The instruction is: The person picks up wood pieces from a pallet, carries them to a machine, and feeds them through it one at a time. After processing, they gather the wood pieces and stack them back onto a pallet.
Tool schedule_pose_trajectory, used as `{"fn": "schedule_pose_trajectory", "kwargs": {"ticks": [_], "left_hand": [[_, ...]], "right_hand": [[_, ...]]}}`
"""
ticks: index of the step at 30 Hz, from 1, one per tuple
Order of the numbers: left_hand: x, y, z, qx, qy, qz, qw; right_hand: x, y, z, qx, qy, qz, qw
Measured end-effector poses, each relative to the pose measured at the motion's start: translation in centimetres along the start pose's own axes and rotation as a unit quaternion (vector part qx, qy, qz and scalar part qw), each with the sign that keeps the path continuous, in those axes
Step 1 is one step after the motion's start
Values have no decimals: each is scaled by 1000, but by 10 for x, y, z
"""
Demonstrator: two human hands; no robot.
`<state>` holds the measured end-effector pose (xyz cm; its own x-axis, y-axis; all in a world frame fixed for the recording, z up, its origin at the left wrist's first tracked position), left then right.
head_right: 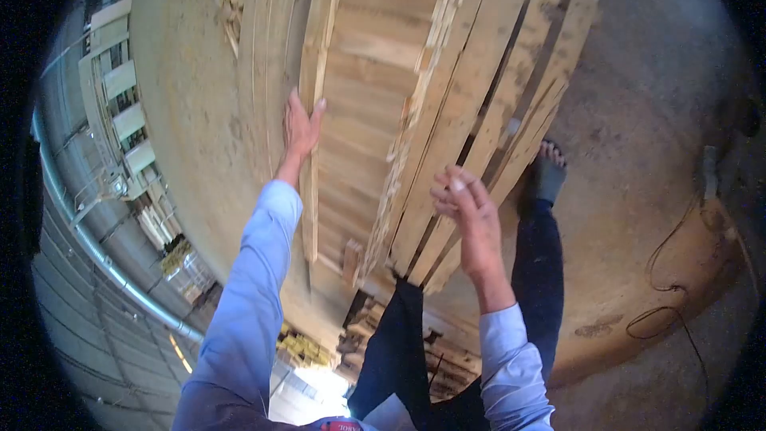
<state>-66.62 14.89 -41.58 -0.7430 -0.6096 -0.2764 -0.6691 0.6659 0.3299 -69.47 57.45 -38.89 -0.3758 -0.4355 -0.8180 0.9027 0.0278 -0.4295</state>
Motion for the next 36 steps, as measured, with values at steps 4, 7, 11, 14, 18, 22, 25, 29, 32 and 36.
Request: {"fn": "schedule_pose_trajectory", "kwargs": {"ticks": [4, 7, 11, 14, 18, 22, 25, 29, 32, 36], "left_hand": [[-42, 32, -24, 15, 3, 4, 1000], [-159, 117, -47, -112, -177, -110, 972], [-363, 51, -48, 6, -345, -108, 932], [-405, 131, -67, -60, -355, -105, 927], [-452, 217, -31, -195, -427, -117, 875], [-474, 238, -10, -335, -425, -182, 821], [-435, 307, -67, -374, -323, -155, 855], [-430, 343, -93, -418, -249, -101, 868], [-457, 369, -100, -311, -265, -43, 912], [-538, 483, -107, -453, -316, -139, 822]], "right_hand": [[3, -13, -9, -9, -6, -25, 1000], [12, -15, -19, -65, -25, -72, 995], [-19, -15, -58, 21, -119, -12, 993], [-82, -12, -118, 65, -32, 15, 997], [-183, -22, -201, 46, 50, -10, 998], [-314, -93, -277, -256, 177, -79, 947], [-415, -141, -315, -300, 251, -119, 912], [-592, -241, -332, -250, 345, -238, 873], [-730, -295, -367, -270, 475, -400, 736], [-928, -314, -445, -295, 742, -384, 464]]}}
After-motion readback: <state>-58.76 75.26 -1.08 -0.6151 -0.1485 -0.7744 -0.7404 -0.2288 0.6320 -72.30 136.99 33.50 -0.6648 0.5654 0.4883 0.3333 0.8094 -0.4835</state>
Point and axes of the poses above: each hand's wrist, its own x-axis towards the middle knuckle, its own z-axis out of the palm, y = z × x, the point moved 10 cm from there along x, towards the middle knuckle, and after that the axes turned 14 degrees about -x, right-handed, at the moved point
